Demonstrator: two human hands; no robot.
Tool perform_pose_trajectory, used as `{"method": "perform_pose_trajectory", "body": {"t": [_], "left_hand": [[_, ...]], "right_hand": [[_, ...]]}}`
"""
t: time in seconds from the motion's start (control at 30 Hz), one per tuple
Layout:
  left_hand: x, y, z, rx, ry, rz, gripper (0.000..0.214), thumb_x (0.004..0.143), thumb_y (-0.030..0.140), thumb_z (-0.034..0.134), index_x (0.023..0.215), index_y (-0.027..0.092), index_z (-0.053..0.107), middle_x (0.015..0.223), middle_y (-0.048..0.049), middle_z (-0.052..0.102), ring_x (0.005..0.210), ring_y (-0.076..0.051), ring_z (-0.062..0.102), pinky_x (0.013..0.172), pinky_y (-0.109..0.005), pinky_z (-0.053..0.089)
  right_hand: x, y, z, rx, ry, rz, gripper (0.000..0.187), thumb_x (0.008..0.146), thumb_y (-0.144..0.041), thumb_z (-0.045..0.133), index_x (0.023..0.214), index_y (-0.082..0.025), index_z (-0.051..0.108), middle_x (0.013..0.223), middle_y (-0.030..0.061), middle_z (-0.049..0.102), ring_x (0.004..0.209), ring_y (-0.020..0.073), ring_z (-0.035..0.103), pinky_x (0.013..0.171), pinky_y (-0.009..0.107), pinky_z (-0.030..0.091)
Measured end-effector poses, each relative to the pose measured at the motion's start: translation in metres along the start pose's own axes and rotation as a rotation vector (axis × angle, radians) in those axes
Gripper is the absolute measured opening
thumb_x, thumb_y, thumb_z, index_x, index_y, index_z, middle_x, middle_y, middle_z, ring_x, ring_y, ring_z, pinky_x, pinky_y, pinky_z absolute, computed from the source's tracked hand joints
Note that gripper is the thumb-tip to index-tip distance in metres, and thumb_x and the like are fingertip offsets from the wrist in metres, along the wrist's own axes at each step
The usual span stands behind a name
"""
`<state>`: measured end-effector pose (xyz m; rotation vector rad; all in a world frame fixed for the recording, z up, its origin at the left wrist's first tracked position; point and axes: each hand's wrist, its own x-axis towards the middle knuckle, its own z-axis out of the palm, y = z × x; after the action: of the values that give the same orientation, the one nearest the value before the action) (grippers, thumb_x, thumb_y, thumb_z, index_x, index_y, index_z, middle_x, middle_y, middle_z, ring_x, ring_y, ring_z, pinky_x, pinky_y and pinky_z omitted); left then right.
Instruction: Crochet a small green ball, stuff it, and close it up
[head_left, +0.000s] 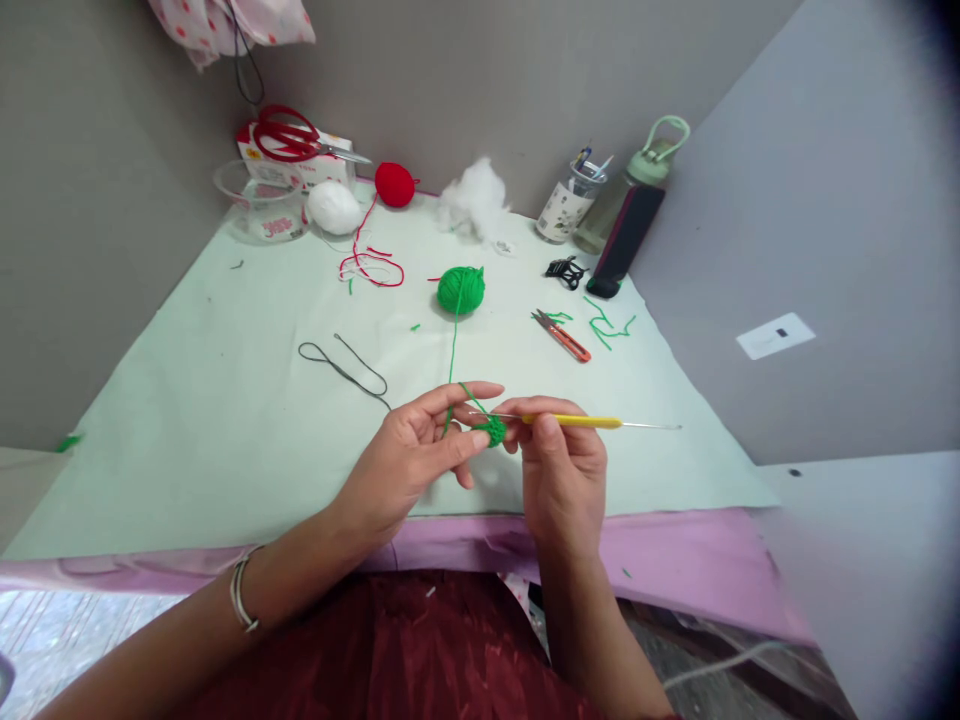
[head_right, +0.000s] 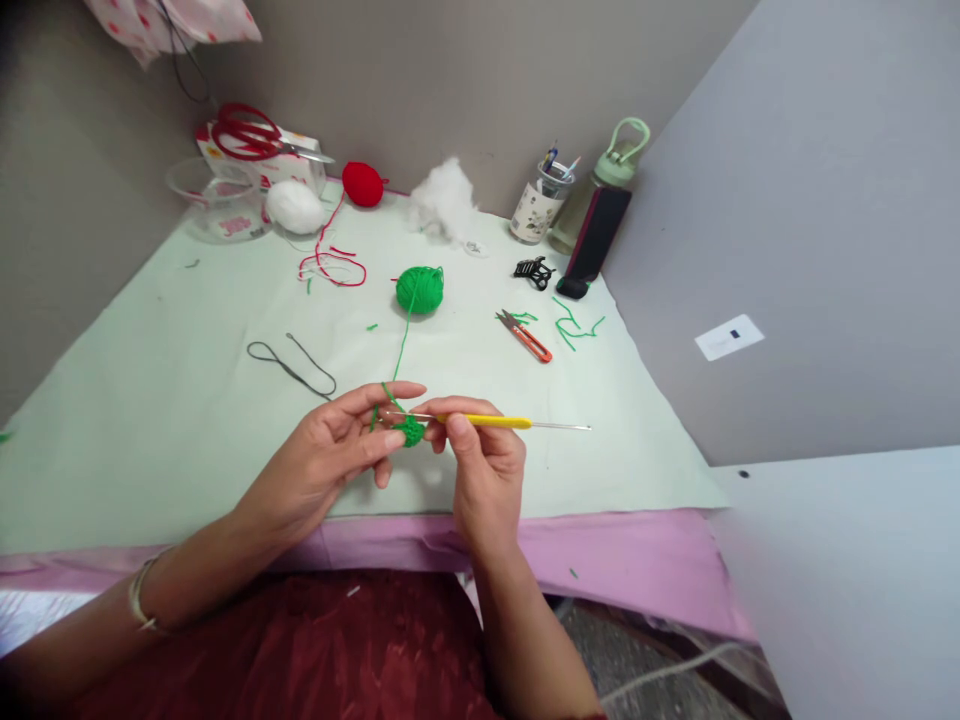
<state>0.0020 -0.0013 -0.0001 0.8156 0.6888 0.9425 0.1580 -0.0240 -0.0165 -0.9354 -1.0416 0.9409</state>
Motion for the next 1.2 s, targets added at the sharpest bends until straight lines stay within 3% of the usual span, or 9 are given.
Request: {"method": "perform_pose_trajectory", "body": {"t": [0.33, 0.53, 0.73, 0.9, 1.0, 1.2], "left_hand": [[0.0005, -0.0021, 0.0006, -0.001, 0.054, 0.007, 0.032, 0.083, 0.028, 0.085, 0.115, 0.026, 0.08, 0.094, -0.0007, 0.064, 0.074, -0.008, 0.058, 0.055, -0.015, 0.051], [0.0015, 0.0001, -0.0016, 0.007, 0.077, -0.01, 0.03, 0.081, 0.026, 0.086, 0.111, 0.027, 0.081, 0.09, 0.0017, 0.062, 0.064, -0.004, 0.053, 0.053, -0.014, 0.049], [0.0032, -0.0001, -0.0032, 0.024, 0.083, 0.003, 0.029, 0.082, 0.028, 0.085, 0.111, 0.028, 0.081, 0.092, 0.0009, 0.062, 0.069, -0.006, 0.055, 0.053, -0.014, 0.049], [0.0024, -0.0001, -0.0044, 0.036, 0.078, 0.001, 0.027, 0.082, 0.026, 0.085, 0.109, 0.027, 0.082, 0.091, 0.0008, 0.062, 0.067, -0.006, 0.054, 0.053, -0.014, 0.049], [0.0017, 0.0004, -0.0048, 0.034, 0.08, 0.001, 0.026, 0.082, 0.026, 0.085, 0.108, 0.026, 0.082, 0.091, 0.0008, 0.061, 0.065, -0.005, 0.053, 0.053, -0.014, 0.048], [0.0022, 0.0018, -0.0033, 0.029, 0.081, 0.003, 0.025, 0.081, 0.024, 0.084, 0.106, 0.025, 0.082, 0.09, 0.0005, 0.061, 0.067, -0.006, 0.051, 0.052, -0.014, 0.048]], "right_hand": [[-0.0013, 0.0009, -0.0009, -0.015, -0.015, -0.028, 0.015, 0.1, -0.031, 0.066, 0.099, -0.027, 0.08, 0.091, 0.0003, 0.075, 0.073, 0.0111, 0.065, 0.069, 0.027, 0.052], [0.0003, -0.0044, 0.0007, -0.01, 0.101, -0.08, 0.019, 0.102, -0.027, 0.062, 0.095, -0.024, 0.079, 0.089, 0.001, 0.075, 0.07, 0.0117, 0.069, 0.066, 0.028, 0.056], [-0.0036, -0.0068, 0.0039, -0.207, 0.091, -0.286, 0.017, 0.101, -0.023, 0.062, 0.101, -0.025, 0.079, 0.09, 0.0018, 0.074, 0.077, 0.0149, 0.069, 0.071, 0.032, 0.054], [-0.0022, -0.0067, 0.0016, -0.125, 0.116, -0.2, 0.019, 0.103, -0.024, 0.06, 0.096, -0.023, 0.078, 0.088, 0.001, 0.073, 0.072, 0.0137, 0.068, 0.068, 0.032, 0.055], [-0.0018, -0.0071, 0.0014, -0.164, 0.168, -0.258, 0.018, 0.102, -0.023, 0.06, 0.097, -0.023, 0.078, 0.091, 0.0015, 0.072, 0.073, 0.0134, 0.067, 0.068, 0.031, 0.054], [-0.0043, -0.0084, 0.0027, -0.15, 0.107, -0.26, 0.019, 0.103, -0.024, 0.059, 0.098, -0.023, 0.078, 0.088, 0.0016, 0.072, 0.072, 0.0146, 0.067, 0.068, 0.033, 0.054]]}}
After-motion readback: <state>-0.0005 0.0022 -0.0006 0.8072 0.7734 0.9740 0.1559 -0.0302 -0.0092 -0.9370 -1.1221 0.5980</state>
